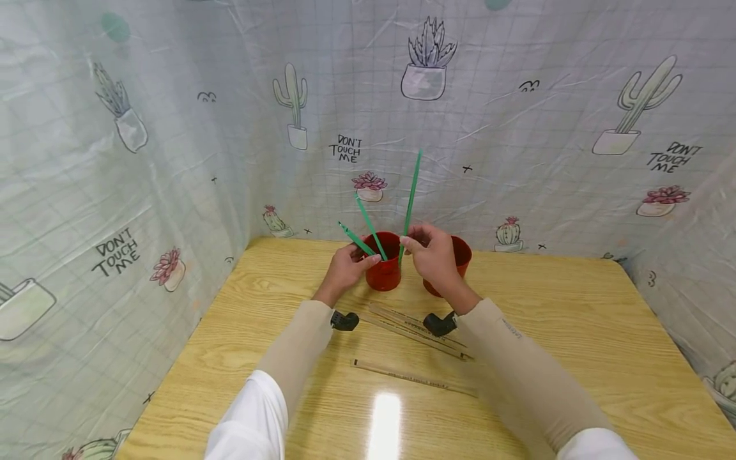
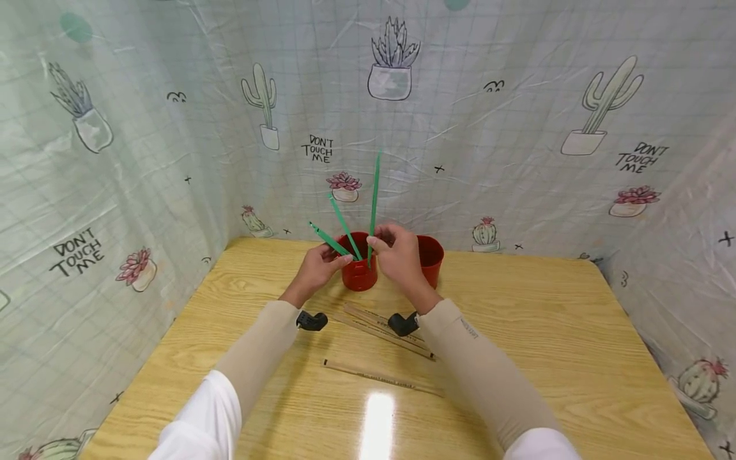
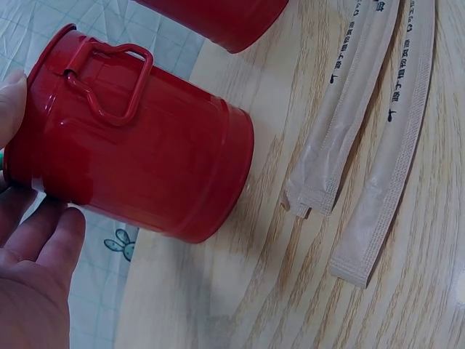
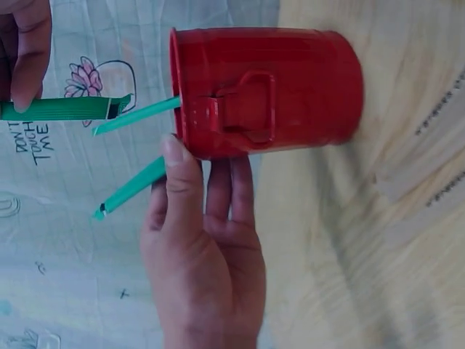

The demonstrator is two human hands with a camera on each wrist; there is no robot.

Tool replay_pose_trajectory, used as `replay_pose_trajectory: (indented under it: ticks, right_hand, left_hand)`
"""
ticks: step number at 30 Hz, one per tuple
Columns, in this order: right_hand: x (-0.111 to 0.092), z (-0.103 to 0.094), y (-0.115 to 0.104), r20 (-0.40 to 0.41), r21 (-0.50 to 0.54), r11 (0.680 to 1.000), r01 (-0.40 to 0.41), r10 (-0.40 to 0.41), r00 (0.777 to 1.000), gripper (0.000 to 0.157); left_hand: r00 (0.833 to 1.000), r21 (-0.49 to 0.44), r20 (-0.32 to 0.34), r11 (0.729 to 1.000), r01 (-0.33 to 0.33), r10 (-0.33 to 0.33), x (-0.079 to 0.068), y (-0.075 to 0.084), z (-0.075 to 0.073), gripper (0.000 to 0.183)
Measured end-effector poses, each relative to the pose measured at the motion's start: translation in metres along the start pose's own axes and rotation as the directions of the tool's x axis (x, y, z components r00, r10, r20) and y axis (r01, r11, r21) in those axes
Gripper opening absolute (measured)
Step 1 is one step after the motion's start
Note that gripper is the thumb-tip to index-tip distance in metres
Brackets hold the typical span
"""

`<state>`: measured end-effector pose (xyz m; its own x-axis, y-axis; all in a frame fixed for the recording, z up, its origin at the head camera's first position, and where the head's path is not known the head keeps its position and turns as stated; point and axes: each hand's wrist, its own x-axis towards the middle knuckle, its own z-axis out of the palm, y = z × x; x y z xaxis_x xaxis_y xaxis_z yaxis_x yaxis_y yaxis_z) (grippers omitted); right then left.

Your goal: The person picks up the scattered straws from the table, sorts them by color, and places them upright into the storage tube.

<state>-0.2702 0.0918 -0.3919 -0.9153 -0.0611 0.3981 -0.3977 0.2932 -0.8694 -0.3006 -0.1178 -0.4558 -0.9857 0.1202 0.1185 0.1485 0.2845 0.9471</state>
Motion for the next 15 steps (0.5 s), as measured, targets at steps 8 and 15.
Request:
replay_pose_trajectory:
  ticks: [8,15]
  right_hand:
    - [0.018,0.013,0.004,-0.043,-0.024,1.000,-0.002,0.001,0.999,0.016]
    - [0.023,0.021,0.019,-0.029,-0.074,0.997,-0.021,0.019,0.999,0.014]
  left_hand:
    - [1.000,-0.001,0.000,1.000,0.002,-0.002,0.001,0.002,-0.002,0.057]
    - [1.000,0.000,0.008,1.000,0.018,-0.018,0.001,0.002,-0.001,0.055]
